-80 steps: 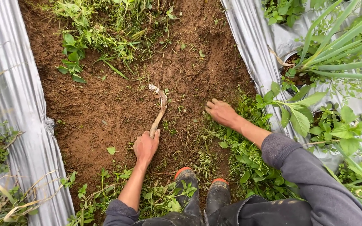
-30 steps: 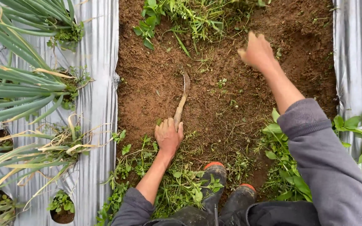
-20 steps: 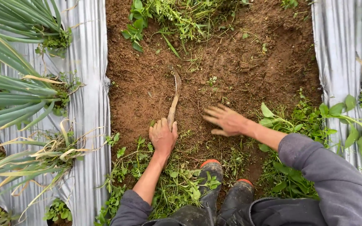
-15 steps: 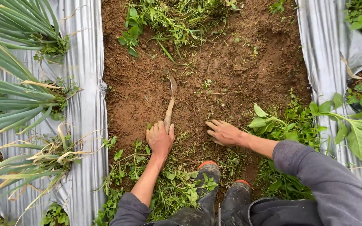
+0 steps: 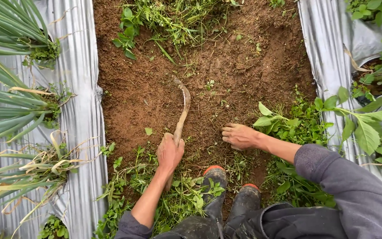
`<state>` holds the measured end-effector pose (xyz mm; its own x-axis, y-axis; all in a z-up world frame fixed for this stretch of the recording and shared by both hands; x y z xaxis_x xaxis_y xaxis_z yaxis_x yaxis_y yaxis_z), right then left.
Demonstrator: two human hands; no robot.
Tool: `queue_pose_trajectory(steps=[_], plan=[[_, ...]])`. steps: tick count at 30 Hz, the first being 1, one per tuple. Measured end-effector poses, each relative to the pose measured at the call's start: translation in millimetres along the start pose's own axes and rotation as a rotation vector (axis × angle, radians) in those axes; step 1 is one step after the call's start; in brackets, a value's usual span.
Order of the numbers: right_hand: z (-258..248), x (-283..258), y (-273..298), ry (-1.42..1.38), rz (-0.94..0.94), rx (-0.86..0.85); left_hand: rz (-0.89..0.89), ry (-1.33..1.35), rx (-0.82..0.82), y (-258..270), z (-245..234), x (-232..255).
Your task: The person uses a curved hand hoe to loosen soil and uproot weeds in a garden bed between rows of crops. They pull the weeds from the ground by hand and toss them aside, repeating the process along the length of the bed.
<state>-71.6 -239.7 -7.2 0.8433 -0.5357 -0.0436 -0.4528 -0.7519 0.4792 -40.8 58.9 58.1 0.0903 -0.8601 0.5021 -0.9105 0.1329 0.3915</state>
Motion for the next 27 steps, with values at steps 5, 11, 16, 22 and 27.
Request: queue_pose_trajectory(steps=[5,11,16,22,27], plan=[[7,12,13,-0.179,0.067,0.024,-0.129,0.146,-0.187,13,2,-1],[56,46,-14,-0.981,0.601,0.301,-0.179,0.135,-0.244,12,6,-13],[-44,122,14,-0.766,0.833,0.345,-0.182,0.129,-0.221,12,1,-7],[-180,223,55,-0.806,1.085,0.581,-0.127,0.026,-0.125,2,35,-44],[-215,189,82,-0.989,1.046,0.590,-0.085,0.037,-0.097,1,41,-51]])
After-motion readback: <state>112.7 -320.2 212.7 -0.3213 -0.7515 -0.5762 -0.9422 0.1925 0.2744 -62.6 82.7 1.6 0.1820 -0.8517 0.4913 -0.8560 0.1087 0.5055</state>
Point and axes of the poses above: each hand's wrist, its own y-axis away from the middle knuckle, its own z-axis out of the palm, x = y × z, the point moved 1 cm from there along -y, towards the middle knuckle, and after that the axes turned 5 degrees about y, right-handed, at the moved point
